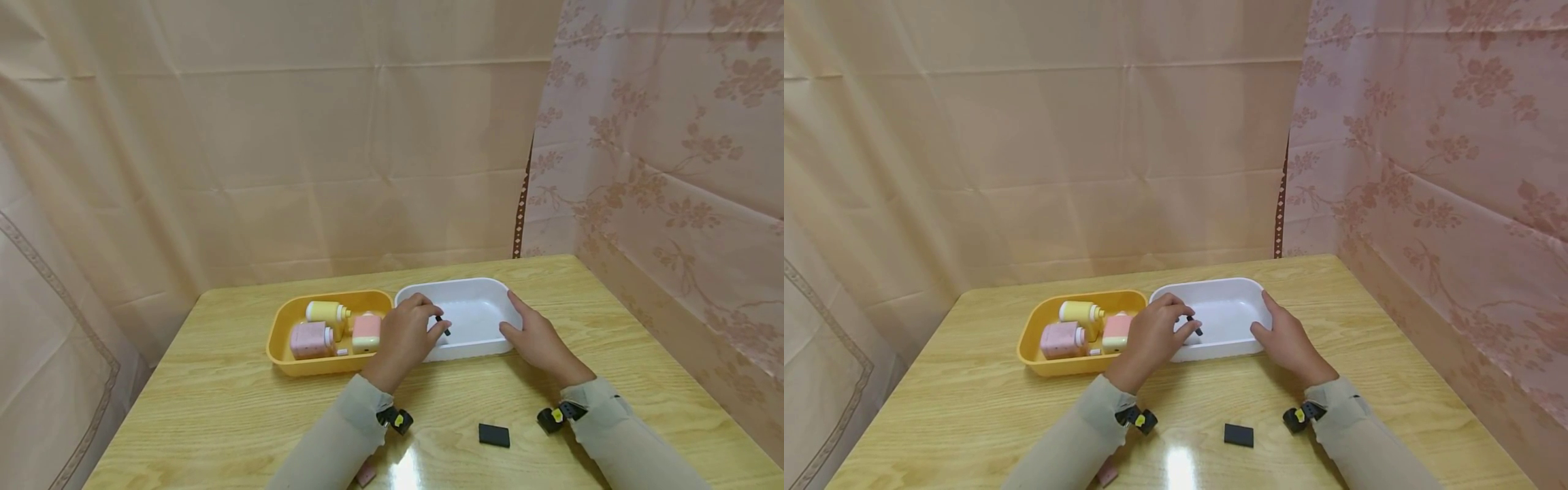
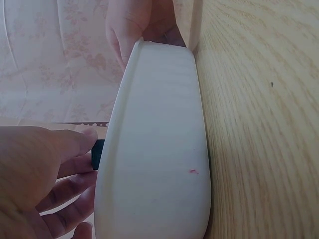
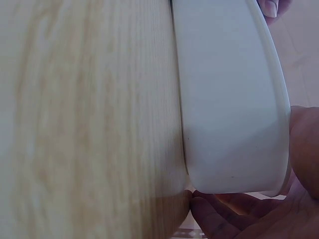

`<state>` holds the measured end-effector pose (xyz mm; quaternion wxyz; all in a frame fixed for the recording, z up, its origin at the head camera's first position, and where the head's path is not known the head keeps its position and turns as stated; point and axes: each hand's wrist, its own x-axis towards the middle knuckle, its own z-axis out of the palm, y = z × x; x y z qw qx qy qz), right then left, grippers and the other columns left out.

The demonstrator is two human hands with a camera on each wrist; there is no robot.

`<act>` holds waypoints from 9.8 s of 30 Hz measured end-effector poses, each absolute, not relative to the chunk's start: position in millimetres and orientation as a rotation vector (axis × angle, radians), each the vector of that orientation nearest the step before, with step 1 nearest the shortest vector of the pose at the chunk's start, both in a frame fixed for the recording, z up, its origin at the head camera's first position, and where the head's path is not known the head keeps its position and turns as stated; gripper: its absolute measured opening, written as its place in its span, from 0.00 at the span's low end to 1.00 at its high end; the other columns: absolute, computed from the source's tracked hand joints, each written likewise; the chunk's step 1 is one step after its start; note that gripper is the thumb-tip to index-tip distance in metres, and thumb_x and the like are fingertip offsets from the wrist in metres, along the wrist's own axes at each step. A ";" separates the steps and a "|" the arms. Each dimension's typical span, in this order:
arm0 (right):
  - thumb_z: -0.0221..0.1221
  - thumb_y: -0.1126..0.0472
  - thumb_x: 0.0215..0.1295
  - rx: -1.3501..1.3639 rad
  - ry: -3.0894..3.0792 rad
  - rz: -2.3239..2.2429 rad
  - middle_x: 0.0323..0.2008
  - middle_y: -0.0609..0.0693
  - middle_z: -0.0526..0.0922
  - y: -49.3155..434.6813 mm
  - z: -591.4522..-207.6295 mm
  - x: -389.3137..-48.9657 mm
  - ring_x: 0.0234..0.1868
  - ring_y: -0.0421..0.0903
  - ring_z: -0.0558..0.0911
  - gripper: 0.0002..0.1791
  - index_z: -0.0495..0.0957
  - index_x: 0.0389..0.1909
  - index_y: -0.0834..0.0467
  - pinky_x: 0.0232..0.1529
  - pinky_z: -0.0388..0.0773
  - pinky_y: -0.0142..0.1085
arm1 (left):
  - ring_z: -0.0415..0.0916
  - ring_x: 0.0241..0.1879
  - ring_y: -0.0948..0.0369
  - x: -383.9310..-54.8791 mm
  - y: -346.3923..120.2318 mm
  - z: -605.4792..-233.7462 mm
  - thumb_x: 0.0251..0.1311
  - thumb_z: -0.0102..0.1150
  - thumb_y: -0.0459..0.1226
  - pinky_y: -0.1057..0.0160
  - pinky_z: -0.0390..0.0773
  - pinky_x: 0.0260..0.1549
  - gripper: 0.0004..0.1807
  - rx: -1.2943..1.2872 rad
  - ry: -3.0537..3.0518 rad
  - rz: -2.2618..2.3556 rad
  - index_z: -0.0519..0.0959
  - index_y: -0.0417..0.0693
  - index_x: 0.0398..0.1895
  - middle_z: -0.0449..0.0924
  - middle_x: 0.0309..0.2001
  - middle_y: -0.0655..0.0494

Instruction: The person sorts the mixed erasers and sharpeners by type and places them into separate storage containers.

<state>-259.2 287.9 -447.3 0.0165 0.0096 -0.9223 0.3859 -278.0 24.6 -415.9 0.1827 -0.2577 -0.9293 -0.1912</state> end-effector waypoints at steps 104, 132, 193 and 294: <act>0.57 0.61 0.73 0.109 -2.897 1.013 0.78 0.73 0.52 287.4 -440.5 -260.8 0.74 0.74 0.61 0.43 0.47 0.80 0.71 0.66 0.66 0.67 | 0.77 0.39 0.65 -193.7 -131.2 -406.9 0.62 0.70 0.46 0.61 0.80 0.41 0.12 -1.249 -2.703 -0.260 0.87 0.53 0.44 0.81 0.44 0.61; 0.57 0.60 0.74 0.118 -2.922 0.995 0.78 0.74 0.50 286.4 -439.4 -261.9 0.74 0.76 0.60 0.44 0.44 0.81 0.70 0.65 0.66 0.66 | 0.72 0.43 0.74 -171.6 -149.5 -415.0 0.52 0.74 0.44 0.69 0.68 0.40 0.18 -1.602 -2.814 -0.173 0.86 0.74 0.47 0.78 0.47 0.72; 0.56 0.59 0.74 0.143 -2.909 0.981 0.77 0.75 0.52 290.0 -444.7 -264.0 0.74 0.76 0.60 0.44 0.45 0.80 0.71 0.66 0.65 0.67 | 0.75 0.38 0.68 -199.5 -122.9 -408.3 0.57 0.75 0.45 0.66 0.77 0.43 0.06 -1.566 -2.464 -0.224 0.88 0.63 0.37 0.79 0.39 0.68; 0.55 0.59 0.75 0.195 -2.901 0.967 0.76 0.75 0.53 292.4 -440.2 -263.1 0.74 0.76 0.60 0.43 0.46 0.79 0.73 0.67 0.64 0.67 | 0.78 0.46 0.61 -279.1 -26.0 -387.9 0.64 0.68 0.54 0.56 0.78 0.50 0.13 -0.823 -2.616 -0.396 0.89 0.62 0.44 0.82 0.49 0.62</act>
